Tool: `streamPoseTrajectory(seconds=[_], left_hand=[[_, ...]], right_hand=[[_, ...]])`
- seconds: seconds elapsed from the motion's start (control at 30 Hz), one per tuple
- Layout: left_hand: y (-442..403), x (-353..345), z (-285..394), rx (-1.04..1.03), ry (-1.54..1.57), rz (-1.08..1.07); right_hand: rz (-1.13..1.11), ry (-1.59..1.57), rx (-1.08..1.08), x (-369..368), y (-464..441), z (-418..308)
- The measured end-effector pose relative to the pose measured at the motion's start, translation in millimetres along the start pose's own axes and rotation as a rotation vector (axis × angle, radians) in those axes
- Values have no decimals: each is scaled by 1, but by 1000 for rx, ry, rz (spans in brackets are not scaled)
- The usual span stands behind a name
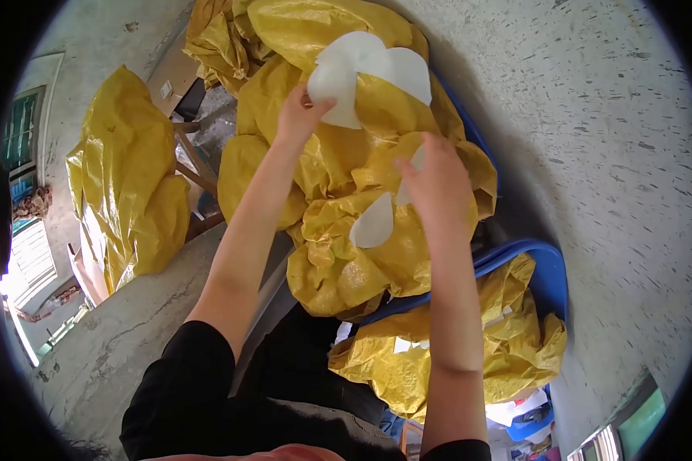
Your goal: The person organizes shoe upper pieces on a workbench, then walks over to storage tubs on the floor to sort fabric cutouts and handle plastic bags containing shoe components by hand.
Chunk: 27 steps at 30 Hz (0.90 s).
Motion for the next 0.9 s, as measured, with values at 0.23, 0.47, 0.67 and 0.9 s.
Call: streamPoseTrajectory(seconds=[0.23, 0.47, 0.67, 0.9], left_hand=[[61, 49, 22, 238, 1112, 184], [120, 12, 18, 214, 1556, -37], [144, -48, -46, 415, 1394, 72], [182, -24, -34, 372, 1425, 86]], right_hand=[[86, 109, -23, -35, 24, 50], [65, -409, -187, -9, 12, 88], [674, -474, -155, 41, 66, 81], [357, 226, 584, -58, 113, 68]])
Point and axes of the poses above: each hand's wrist, its own y-axis away from the middle knuckle, its own x-axis out of the back of the hand, z = x × y, the point moved 2 cm from there along -y, towards the middle knuckle, and after that the axes turned 11 degrees about -x, right-handed, at the moved point
